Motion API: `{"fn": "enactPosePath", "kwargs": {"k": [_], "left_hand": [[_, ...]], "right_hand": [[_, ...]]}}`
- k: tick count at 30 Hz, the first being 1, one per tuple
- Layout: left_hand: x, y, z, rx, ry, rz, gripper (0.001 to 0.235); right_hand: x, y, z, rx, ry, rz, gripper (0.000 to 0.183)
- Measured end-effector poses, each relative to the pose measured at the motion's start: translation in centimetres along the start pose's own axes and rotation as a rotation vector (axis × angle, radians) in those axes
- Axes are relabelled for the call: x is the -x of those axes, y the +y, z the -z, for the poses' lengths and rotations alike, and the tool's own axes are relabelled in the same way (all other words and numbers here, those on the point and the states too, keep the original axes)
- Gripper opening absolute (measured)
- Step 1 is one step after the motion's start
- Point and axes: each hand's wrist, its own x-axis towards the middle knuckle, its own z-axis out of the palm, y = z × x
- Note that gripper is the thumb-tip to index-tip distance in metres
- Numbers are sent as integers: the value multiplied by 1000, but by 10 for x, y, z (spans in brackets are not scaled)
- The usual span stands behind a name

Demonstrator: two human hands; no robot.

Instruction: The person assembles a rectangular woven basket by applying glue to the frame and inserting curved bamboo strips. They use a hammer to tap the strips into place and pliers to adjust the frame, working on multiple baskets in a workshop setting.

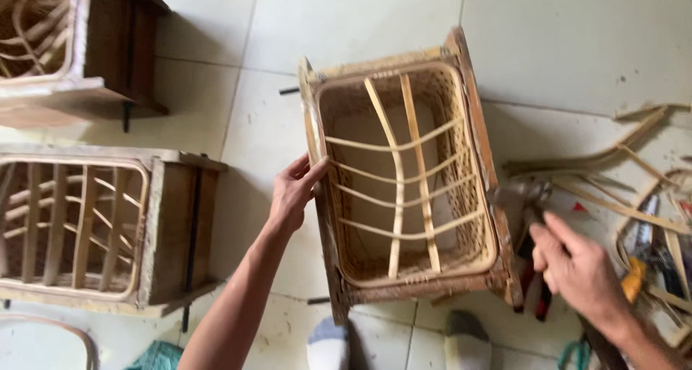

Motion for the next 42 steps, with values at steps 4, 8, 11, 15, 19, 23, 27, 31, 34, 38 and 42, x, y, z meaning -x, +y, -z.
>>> {"fn": "enactPosePath", "kwargs": {"k": [4, 8, 11, 15, 19, 23, 27, 31, 34, 38, 42], "left_hand": [[-20, 0, 2, 8, -22, -125, 60], [-24, -4, 4, 28, 4, -78, 60], [-28, -4, 5, 19, 15, -99, 61], [-30, -12, 5, 128, -6, -84, 64], [-33, -13, 5, 71, 36, -80, 64], [-32, -18, 6, 99, 26, -107, 67], [-28, -16, 1, 206, -17, -152, 70], [-22, -14, 2, 248, 9, -115, 70], [-24, -16, -1, 287, -5, -145, 71], [-20, -25, -4, 326, -16, -176, 69], [21, -32, 8, 214, -43, -215, 65]], "right_hand": [[-74, -56, 3, -33, -13, 200, 29], [-150, -111, -19, -124, -82, 181, 31], [-178, -139, -23, 71, -79, 109, 40], [-192, -159, -26, 163, -87, 144, 41], [-204, -178, -42, 180, -133, 161, 43], [-203, -191, -80, 46, -232, 274, 35], [-204, -206, -102, 279, -257, 436, 31], [-194, -227, -113, 248, -283, 414, 31], [-182, -244, -126, 148, -348, 392, 35], [-165, -262, -160, 159, -493, 324, 48], [-149, -272, -176, 336, -464, 490, 49]]}}
